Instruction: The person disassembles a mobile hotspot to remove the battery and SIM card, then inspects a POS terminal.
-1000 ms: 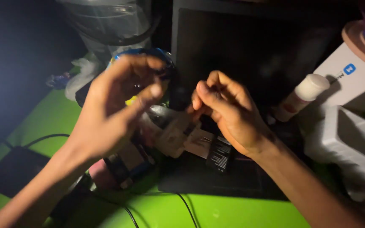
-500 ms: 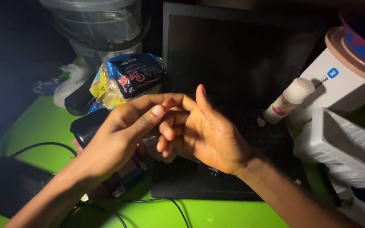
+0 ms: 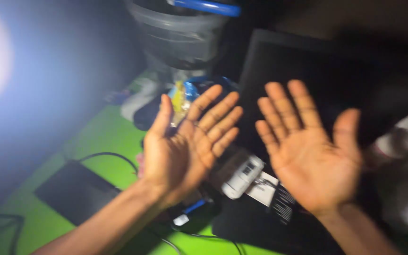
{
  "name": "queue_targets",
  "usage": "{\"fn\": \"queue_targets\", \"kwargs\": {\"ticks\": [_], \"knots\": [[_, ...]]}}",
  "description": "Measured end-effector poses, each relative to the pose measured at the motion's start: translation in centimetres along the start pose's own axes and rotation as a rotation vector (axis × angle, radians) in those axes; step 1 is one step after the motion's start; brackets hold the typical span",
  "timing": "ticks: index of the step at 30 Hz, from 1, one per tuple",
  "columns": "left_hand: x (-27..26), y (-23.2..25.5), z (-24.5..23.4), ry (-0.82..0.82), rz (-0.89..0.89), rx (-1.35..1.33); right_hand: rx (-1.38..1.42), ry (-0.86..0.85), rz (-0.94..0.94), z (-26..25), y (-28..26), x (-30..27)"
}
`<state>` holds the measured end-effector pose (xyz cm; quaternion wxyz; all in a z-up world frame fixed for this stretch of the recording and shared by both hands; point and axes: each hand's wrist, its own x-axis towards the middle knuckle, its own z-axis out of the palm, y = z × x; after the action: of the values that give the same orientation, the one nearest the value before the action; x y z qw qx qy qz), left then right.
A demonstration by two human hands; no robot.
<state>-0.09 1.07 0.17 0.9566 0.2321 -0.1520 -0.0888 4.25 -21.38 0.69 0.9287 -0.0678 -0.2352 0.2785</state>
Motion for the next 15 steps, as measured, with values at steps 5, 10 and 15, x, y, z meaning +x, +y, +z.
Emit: {"fn": "queue_targets", "kwargs": {"ticks": [5,10,15], "knots": [[-0.1,0.4,-0.2,-0.021,0.054,-0.03,0.108,0.01,-0.062,1.1,0.3,0.6],[0.0,0.8,-0.1,0.041,0.014,0.166,-1.311,0.088,-0.136,1.5,0.2,0.6],[-0.9,0.8,1.8,0.016,0.2,1.187,-2.381,-0.146,-0.29,3.6,0.6,0.7]]}}
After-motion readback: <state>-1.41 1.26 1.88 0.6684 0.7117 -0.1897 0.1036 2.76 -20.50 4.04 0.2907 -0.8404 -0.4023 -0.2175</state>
